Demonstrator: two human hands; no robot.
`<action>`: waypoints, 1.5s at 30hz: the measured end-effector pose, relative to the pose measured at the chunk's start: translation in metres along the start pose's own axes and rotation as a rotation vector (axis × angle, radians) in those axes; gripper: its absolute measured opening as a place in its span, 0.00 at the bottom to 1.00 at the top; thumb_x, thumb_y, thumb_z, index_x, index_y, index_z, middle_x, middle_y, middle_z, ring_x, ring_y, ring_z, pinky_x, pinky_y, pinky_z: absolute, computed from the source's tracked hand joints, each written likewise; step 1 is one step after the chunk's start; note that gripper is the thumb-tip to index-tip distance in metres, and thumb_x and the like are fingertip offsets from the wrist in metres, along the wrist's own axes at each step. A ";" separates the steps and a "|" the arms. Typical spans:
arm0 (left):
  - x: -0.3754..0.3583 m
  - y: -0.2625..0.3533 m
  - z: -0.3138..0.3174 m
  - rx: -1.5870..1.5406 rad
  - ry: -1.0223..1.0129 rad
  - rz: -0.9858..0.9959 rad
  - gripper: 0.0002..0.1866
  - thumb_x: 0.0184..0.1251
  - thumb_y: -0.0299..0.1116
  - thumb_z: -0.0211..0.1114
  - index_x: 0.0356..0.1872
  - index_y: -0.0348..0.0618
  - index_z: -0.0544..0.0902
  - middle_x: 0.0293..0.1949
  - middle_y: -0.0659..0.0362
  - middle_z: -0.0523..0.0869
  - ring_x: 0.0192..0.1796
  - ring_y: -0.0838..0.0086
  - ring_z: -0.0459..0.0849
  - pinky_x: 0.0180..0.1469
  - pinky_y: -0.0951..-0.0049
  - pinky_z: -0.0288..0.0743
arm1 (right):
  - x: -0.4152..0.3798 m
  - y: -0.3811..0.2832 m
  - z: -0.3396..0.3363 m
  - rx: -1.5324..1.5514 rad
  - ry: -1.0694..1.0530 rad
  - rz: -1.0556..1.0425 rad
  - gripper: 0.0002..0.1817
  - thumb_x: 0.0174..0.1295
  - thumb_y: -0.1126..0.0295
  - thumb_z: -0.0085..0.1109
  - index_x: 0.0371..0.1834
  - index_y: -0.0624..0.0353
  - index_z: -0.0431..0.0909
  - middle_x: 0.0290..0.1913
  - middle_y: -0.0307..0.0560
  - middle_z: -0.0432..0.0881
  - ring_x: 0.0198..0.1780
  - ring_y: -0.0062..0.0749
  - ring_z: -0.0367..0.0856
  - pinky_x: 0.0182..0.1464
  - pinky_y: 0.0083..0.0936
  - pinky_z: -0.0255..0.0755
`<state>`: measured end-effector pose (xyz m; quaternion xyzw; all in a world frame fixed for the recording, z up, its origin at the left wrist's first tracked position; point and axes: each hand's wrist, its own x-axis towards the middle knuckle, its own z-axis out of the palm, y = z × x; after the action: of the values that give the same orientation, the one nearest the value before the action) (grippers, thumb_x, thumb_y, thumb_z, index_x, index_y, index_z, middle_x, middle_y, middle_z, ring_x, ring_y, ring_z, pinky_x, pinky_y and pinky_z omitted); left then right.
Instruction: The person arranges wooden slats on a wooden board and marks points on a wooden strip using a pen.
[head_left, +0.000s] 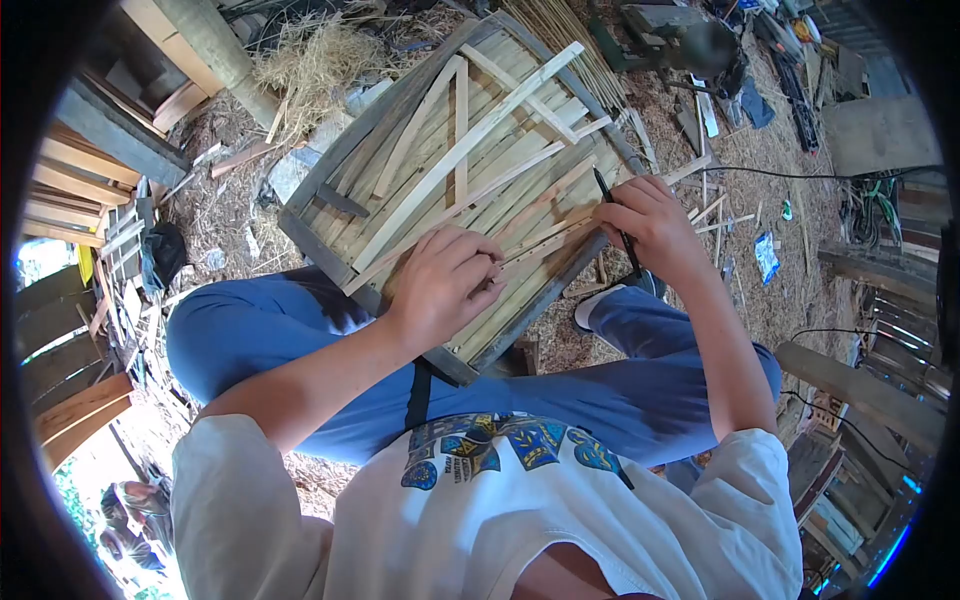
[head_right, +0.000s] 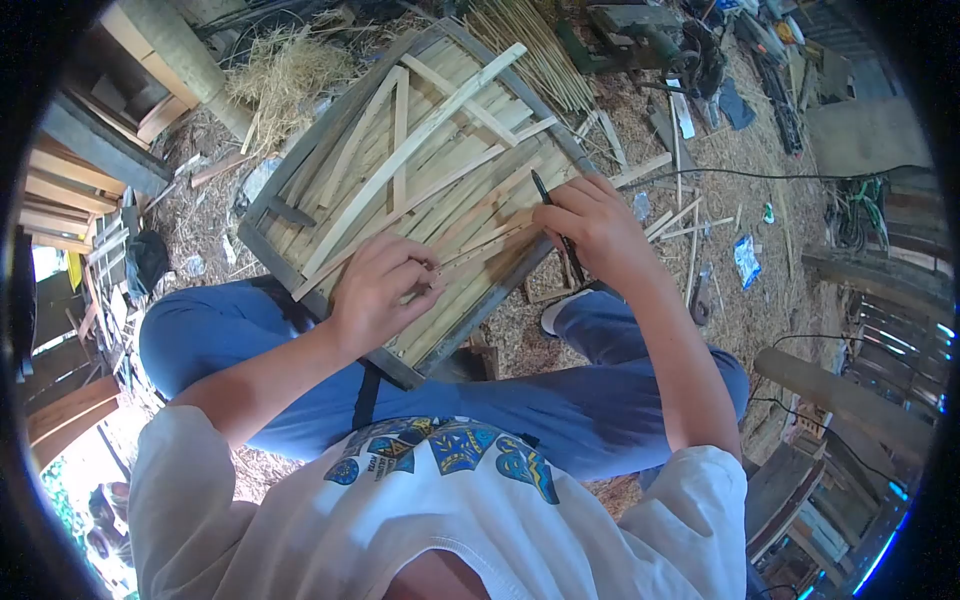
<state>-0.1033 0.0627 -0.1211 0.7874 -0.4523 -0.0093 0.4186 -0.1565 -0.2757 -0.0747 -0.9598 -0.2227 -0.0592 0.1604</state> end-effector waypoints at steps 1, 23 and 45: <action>0.000 -0.001 0.001 -0.012 0.006 -0.008 0.13 0.56 0.24 0.85 0.34 0.43 0.86 0.48 0.60 0.91 0.54 0.58 0.89 0.58 0.56 0.81 | -0.001 0.000 0.005 -0.009 0.029 0.001 0.17 0.52 0.78 0.78 0.46 0.54 0.88 0.44 0.44 0.84 0.53 0.46 0.86 0.59 0.45 0.78; 0.005 -0.005 0.011 -0.103 0.040 -0.133 0.13 0.60 0.20 0.82 0.39 0.39 0.83 0.46 0.53 0.86 0.52 0.52 0.86 0.55 0.56 0.81 | 0.009 -0.015 0.000 0.071 0.115 0.069 0.18 0.66 0.80 0.73 0.59 0.55 0.90 0.46 0.46 0.89 0.48 0.46 0.88 0.54 0.40 0.80; 0.007 -0.003 0.009 -0.095 0.035 -0.136 0.15 0.53 0.21 0.81 0.39 0.39 0.83 0.51 0.52 0.86 0.58 0.49 0.84 0.60 0.53 0.79 | 0.008 -0.065 0.084 1.080 0.095 0.453 0.08 0.79 0.73 0.68 0.50 0.62 0.76 0.36 0.42 0.93 0.39 0.20 0.91 0.42 0.24 0.84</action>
<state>-0.1002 0.0525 -0.1263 0.7956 -0.3893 -0.0455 0.4619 -0.1746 -0.1891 -0.1339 -0.7620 -0.0031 0.0555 0.6451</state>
